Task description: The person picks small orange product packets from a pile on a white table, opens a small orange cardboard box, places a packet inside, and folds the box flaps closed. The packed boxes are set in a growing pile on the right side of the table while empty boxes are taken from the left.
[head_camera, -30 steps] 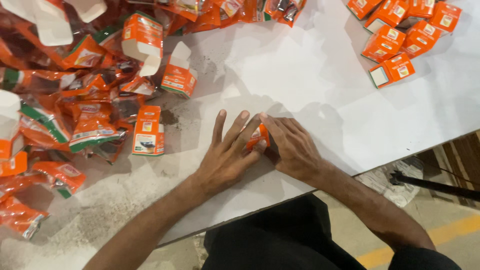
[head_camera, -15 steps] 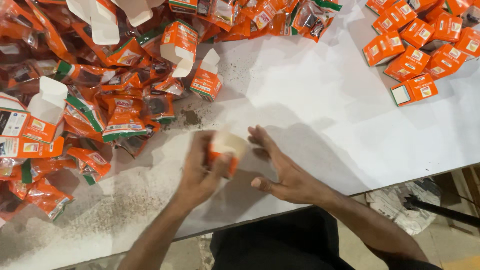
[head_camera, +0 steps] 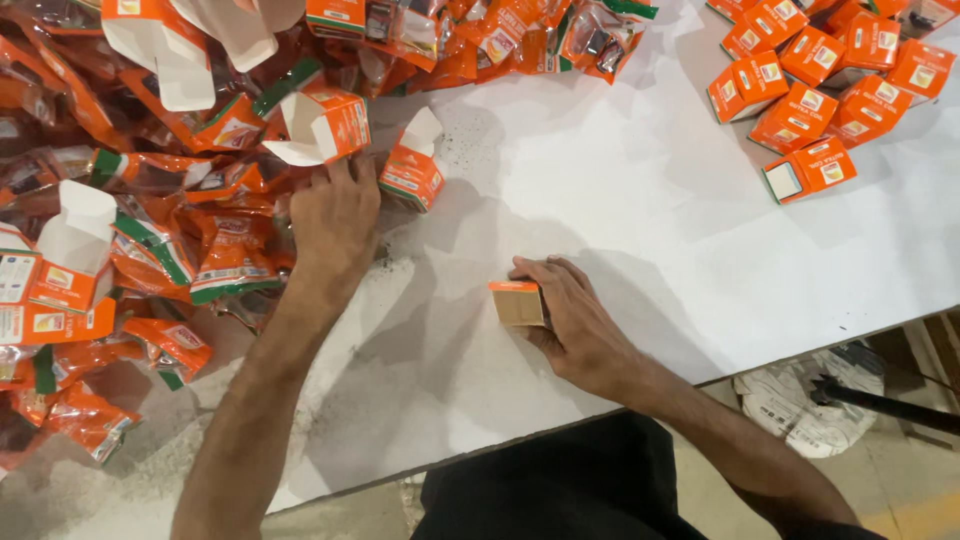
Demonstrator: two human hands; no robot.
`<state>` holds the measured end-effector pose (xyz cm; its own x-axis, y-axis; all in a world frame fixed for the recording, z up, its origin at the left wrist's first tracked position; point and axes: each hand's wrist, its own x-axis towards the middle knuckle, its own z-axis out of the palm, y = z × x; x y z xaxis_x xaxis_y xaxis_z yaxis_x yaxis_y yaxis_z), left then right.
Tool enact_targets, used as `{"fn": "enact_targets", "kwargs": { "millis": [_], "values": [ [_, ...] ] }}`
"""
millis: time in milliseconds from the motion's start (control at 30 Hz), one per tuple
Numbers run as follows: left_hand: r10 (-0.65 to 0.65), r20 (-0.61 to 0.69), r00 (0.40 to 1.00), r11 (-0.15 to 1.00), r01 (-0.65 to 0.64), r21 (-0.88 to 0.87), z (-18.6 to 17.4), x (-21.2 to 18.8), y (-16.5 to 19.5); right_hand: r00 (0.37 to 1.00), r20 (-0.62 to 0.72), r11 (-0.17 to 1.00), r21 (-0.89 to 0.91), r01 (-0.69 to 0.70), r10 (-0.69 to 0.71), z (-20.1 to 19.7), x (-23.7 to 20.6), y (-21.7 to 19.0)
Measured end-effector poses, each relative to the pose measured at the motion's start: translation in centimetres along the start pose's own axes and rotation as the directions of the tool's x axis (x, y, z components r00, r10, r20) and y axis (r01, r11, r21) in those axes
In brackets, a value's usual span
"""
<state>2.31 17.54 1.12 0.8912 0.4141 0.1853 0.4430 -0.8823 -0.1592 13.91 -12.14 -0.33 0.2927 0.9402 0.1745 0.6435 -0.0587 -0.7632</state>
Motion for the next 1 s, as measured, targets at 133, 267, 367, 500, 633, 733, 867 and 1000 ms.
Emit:
{"fn": "enact_targets", "kwargs": {
  "millis": [133,267,367,500,633,733,867,1000],
  "values": [
    [-0.096,-0.117,0.989,0.928,0.046,-0.371,-2.8,-1.8,1.2,0.978,-0.195,0.997,-0.035,0.066,-0.071,-1.1,-0.3,-0.3],
    [-0.198,-0.438,0.877,0.602,-0.244,-0.761,-5.2,-6.3,4.8,0.979,-0.201,0.996,-0.089,-0.001,-0.017,-1.8,-0.1,-0.4],
    [0.162,-0.633,0.757,0.432,-0.631,-0.644,-4.5,-8.8,8.7,0.984,-0.175,0.996,-0.092,0.007,-0.023,-1.8,0.1,-0.3],
    [0.318,-0.608,0.728,0.607,-0.649,-0.459,-2.0,-8.5,11.0,0.983,-0.175,0.996,-0.079,0.042,-0.056,-1.7,0.2,-0.3],
    [0.282,-0.467,0.838,0.704,-0.511,-0.493,-2.3,-8.3,11.9,0.985,-0.162,0.995,-0.089,0.039,-0.053,-1.9,0.0,-0.4],
    [0.125,-0.433,0.893,0.712,-0.384,-0.588,-3.5,-8.3,13.1,0.982,-0.184,0.996,-0.077,0.034,-0.047,-1.6,-0.1,-0.7],
    [0.072,-0.199,0.977,0.764,-0.182,-0.619,-4.6,-8.2,14.1,0.979,-0.2,0.997,-0.08,0.01,-0.026,-1.3,-0.3,-1.1],
    [0.119,-0.188,0.975,0.727,-0.215,-0.652,-4.7,-8.3,13.4,0.976,-0.216,0.99,-0.142,0.004,-0.035,-1.1,-0.6,-1.5]
  ]
}}
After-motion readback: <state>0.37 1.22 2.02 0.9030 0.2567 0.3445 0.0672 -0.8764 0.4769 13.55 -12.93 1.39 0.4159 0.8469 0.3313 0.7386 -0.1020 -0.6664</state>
